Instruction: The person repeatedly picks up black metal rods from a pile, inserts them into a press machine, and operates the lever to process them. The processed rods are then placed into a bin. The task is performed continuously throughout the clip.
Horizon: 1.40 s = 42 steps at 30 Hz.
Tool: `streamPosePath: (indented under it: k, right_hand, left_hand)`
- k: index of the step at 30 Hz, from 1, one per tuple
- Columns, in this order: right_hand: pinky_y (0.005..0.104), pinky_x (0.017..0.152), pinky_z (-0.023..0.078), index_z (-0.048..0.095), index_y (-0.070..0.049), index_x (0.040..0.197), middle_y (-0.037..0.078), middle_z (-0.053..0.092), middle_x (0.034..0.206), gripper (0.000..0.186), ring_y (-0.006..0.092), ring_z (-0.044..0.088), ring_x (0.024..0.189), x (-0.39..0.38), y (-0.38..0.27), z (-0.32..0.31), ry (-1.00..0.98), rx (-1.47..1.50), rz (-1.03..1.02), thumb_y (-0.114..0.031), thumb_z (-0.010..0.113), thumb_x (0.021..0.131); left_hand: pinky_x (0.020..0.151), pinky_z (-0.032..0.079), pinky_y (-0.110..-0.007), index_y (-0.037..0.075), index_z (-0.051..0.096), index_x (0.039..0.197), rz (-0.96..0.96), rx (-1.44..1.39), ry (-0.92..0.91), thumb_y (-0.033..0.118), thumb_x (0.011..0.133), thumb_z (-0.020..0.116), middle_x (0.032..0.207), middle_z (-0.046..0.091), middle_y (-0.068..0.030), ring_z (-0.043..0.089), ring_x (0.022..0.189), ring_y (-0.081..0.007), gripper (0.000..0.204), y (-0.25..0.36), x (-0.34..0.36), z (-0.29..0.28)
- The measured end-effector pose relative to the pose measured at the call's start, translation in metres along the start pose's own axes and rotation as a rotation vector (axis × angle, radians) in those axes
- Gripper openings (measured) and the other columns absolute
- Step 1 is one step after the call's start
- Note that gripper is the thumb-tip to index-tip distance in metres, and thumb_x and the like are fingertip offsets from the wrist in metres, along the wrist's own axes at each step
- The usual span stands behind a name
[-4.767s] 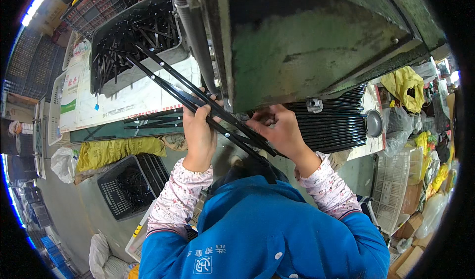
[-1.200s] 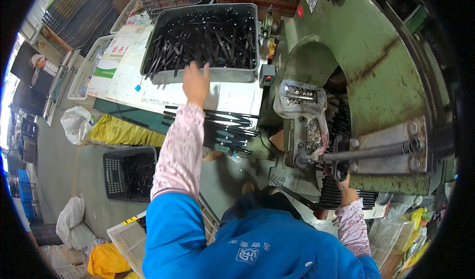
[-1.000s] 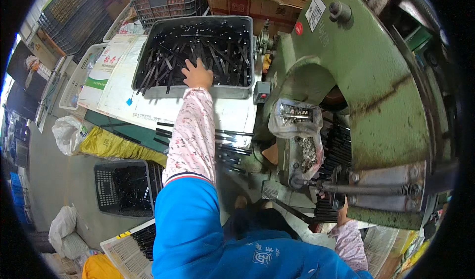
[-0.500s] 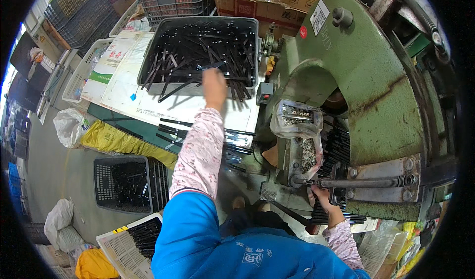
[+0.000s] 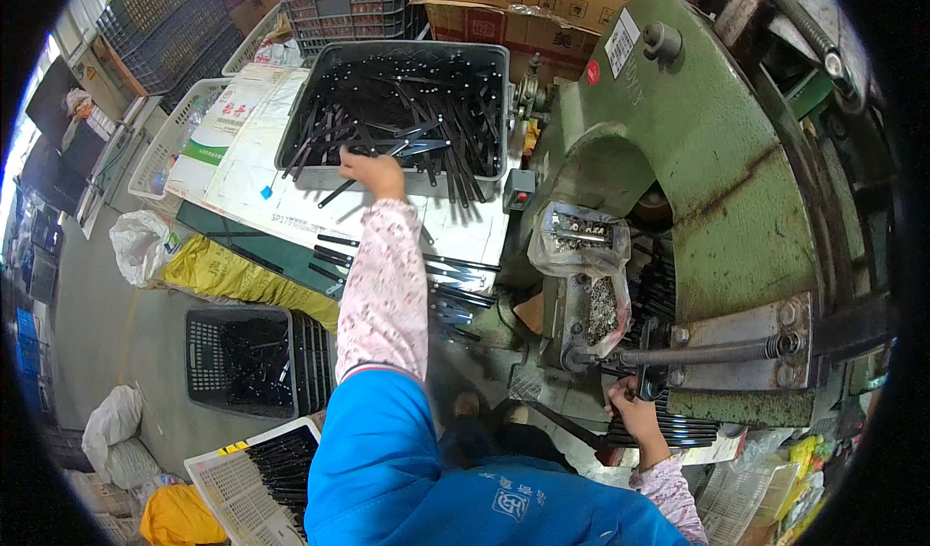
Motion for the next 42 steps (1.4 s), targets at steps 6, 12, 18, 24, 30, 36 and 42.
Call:
streamPosePath:
  k: [6,12,18,24,30,36,42]
  right_hand:
    - [0.0369,0.070,0.049,0.060,-0.001,0.089,0.013,0.062,0.083,0.016,0.0276,0.061,0.079,-0.043,-0.111,0.071,-0.312,-0.373,-0.265,-0.015,0.066,0.083]
    - [0.0407,0.092,0.042,0.059,-0.004,0.089,0.015,0.052,0.120,0.016,0.0353,0.050,0.109,-0.056,-0.214,0.140,-0.176,-0.354,-0.989,-0.008,0.068,0.077]
    - [0.0364,0.093,0.039,0.059,-0.005,0.093,0.011,0.055,0.106,0.019,0.0265,0.051,0.102,-0.060,-0.213,0.178,-0.900,0.047,-0.541,-0.022,0.063,0.088]
    - [0.0433,0.073,0.046,0.059,-0.012,0.092,0.013,0.051,0.095,0.011,0.0357,0.055,0.087,-0.080,-0.185,0.113,-0.557,-0.258,-0.653,-0.019,0.064,0.085]
    - [0.0451,0.061,0.050,0.057,-0.014,0.098,0.016,0.049,0.099,0.015,0.0370,0.059,0.074,-0.094,-0.177,0.077,-0.519,-0.515,-0.746,-0.016,0.061,0.084]
    - [0.0441,0.054,0.051,0.055,-0.009,0.093,0.015,0.048,0.096,0.017,0.0340,0.061,0.071,-0.090,-0.185,0.047,-0.357,-0.872,-0.748,-0.009,0.058,0.077]
    - [0.0406,0.084,0.047,0.061,-0.007,0.088,0.010,0.055,0.112,0.012,0.0301,0.056,0.098,-0.066,-0.203,0.023,-0.207,-0.518,-0.908,-0.012,0.066,0.078]
  left_hand:
    - [0.072,0.046,-0.027,-0.005,0.052,0.119,-0.039,-0.424,-0.353,-0.004,0.084,0.046,0.090,0.063,-0.0093,0.056,0.076,-0.0147,0.035,0.023,-0.060,-0.075]
    - [0.042,0.027,-0.022,0.000,0.049,0.107,-0.359,-0.966,-0.611,0.012,0.092,0.042,0.071,0.044,-0.0013,0.033,0.047,-0.0070,0.020,0.080,-0.137,-0.178]
    - [0.047,0.028,-0.025,0.001,0.050,0.106,-0.858,-1.452,-1.033,0.049,0.093,0.038,0.072,0.039,-0.0026,0.035,0.053,-0.0119,0.051,0.112,-0.245,-0.205]
    - [0.062,0.048,-0.029,-0.004,0.052,0.120,-0.571,-0.773,-1.006,0.056,0.091,0.043,0.098,0.060,-0.0116,0.057,0.073,-0.0177,0.066,0.106,-0.240,-0.202]
    - [0.041,0.037,-0.017,0.001,0.059,0.099,-0.279,-0.491,-1.256,0.019,0.090,0.062,0.083,0.066,-0.0099,0.049,0.047,-0.0057,0.021,0.133,-0.270,-0.179]
    - [0.046,0.040,-0.018,-0.004,0.058,0.101,-0.429,-0.619,-1.214,0.018,0.091,0.061,0.083,0.068,-0.0143,0.053,0.053,-0.0073,0.025,0.130,-0.293,-0.163]
    - [0.044,0.038,-0.020,-0.006,0.057,0.102,-0.363,-0.671,-1.161,0.015,0.090,0.061,0.072,0.061,-0.0057,0.050,0.049,-0.0069,0.025,0.123,-0.298,-0.140]
Point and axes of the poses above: each hand's wrist, its own x-axis towards the middle knuckle, its own z-axis out of the palm, y = z × x, the point moved 5 cm from there along x, towards the middle knuckle
